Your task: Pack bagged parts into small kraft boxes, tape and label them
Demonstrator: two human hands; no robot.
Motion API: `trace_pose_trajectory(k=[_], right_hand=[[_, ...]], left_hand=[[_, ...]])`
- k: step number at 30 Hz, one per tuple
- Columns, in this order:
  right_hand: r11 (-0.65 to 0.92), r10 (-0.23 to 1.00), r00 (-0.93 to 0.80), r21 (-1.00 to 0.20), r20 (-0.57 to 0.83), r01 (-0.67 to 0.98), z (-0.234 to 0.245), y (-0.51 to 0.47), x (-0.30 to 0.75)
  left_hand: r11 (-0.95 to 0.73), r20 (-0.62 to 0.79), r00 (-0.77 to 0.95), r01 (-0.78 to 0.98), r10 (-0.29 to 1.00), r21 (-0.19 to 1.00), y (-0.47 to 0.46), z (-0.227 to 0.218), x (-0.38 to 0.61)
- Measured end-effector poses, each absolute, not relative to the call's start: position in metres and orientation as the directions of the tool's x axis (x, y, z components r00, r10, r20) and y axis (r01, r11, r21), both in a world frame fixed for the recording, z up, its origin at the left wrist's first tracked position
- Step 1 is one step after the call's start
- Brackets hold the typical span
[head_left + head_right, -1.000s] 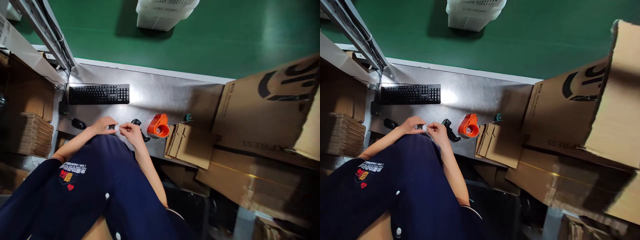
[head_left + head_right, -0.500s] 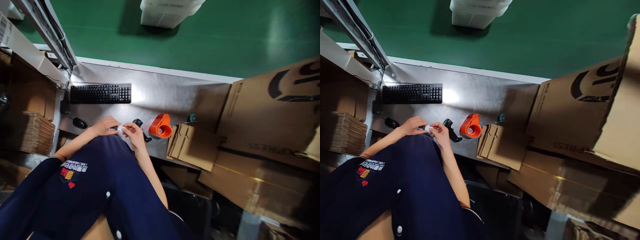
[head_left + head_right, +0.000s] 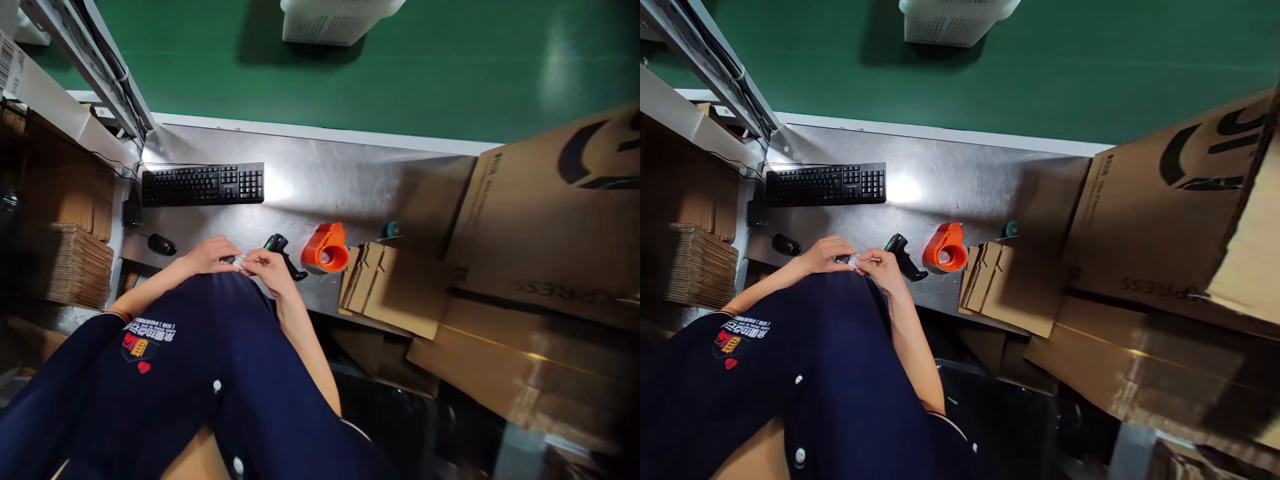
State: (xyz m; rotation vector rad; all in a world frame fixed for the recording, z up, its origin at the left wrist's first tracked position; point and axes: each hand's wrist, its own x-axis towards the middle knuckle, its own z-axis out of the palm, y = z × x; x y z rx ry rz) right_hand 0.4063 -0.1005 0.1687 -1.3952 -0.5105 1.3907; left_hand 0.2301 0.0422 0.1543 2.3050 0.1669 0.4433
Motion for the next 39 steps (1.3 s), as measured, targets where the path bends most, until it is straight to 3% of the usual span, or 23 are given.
trace_pose_trajectory(k=[4,6,8,10,13,15,24,31,36,39], right_hand=[[-0.416,0.834,0.193,-0.819,-0.517,-0.394,0.172,-0.098,0.404],[-0.404,0.829,0.205,-0.81,-0.521,-0.424,0.172,-0.097,0.401],[-0.368,0.825,0.235,-0.804,-0.514,-0.467,0.171,-0.097,0.399],[-0.346,0.818,0.248,-0.789,-0.519,-0.508,0.17,-0.098,0.398],[-0.345,0.81,0.252,-0.777,-0.53,-0.526,0.168,-0.099,0.395],[-0.344,0.806,0.281,-0.799,-0.52,-0.493,0.167,-0.099,0.392],[-0.282,0.854,0.383,-0.932,-0.353,-0.229,0.175,-0.106,0.386],[-0.129,0.901,0.406,-0.988,-0.152,-0.085,0.185,-0.105,0.39],[-0.165,0.873,0.453,-0.983,-0.181,-0.075,0.196,-0.104,0.387],[-0.225,0.863,0.421,-0.959,-0.278,-0.174,0.202,-0.103,0.384]], left_hand=[[-0.626,0.181,0.946,0.028,0.268,0.78,0.038,0.163,0.23],[-0.535,0.153,0.927,0.058,0.341,0.843,0.036,0.168,0.228],[-0.357,0.078,0.869,0.118,0.488,0.927,0.034,0.171,0.225],[-0.095,-0.093,0.804,0.182,0.587,0.979,0.033,0.173,0.221],[0.258,-0.343,0.768,0.236,0.541,0.937,0.033,0.174,0.218],[0.369,-0.414,0.731,0.235,0.542,0.899,0.032,0.175,0.219],[0.271,-0.364,0.62,0.243,0.695,0.931,0.025,0.19,0.229],[0.195,-0.272,0.666,0.189,0.695,0.962,0.025,0.201,0.227],[0.225,-0.252,0.726,0.137,0.64,0.965,0.026,0.204,0.225],[0.24,-0.266,0.733,0.144,0.626,0.96,0.027,0.205,0.224]])
